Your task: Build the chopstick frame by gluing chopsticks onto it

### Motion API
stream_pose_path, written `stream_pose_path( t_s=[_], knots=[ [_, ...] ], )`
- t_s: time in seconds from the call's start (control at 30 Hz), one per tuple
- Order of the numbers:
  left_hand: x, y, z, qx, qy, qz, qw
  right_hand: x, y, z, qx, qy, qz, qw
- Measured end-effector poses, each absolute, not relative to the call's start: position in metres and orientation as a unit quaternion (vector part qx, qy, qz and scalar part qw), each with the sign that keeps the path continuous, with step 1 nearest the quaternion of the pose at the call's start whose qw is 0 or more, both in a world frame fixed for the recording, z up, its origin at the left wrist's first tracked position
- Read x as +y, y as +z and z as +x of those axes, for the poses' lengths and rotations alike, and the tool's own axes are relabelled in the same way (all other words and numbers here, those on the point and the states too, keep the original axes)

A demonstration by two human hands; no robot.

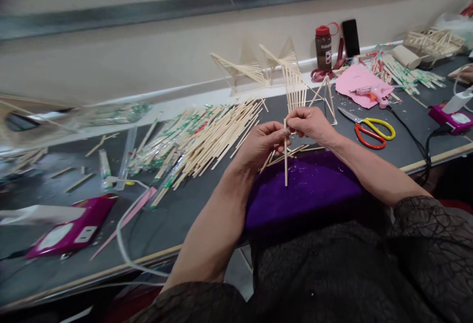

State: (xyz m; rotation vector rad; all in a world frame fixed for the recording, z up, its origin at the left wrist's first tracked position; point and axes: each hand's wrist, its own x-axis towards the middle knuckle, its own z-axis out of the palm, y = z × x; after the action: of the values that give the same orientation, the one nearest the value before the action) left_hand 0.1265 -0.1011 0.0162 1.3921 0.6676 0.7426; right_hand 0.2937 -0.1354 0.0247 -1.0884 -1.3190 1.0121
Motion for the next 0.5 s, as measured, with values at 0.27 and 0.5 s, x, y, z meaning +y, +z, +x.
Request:
stream_pose_path(
  t_s=[0.27, 0.5],
  knots=[
    [-0.098, 0.018, 0.124, 0.283, 0.365, 0.63, 0.624, -0.137, 0.024, 0.293, -0.567, 0.441, -0.421, 0.554],
    [-0.103, 0.022, 0.126, 0.296, 0.325, 0.636, 0.634, -0.138, 0.046, 0.31, -0.498, 0.377, -0.446, 0.641]
  ],
)
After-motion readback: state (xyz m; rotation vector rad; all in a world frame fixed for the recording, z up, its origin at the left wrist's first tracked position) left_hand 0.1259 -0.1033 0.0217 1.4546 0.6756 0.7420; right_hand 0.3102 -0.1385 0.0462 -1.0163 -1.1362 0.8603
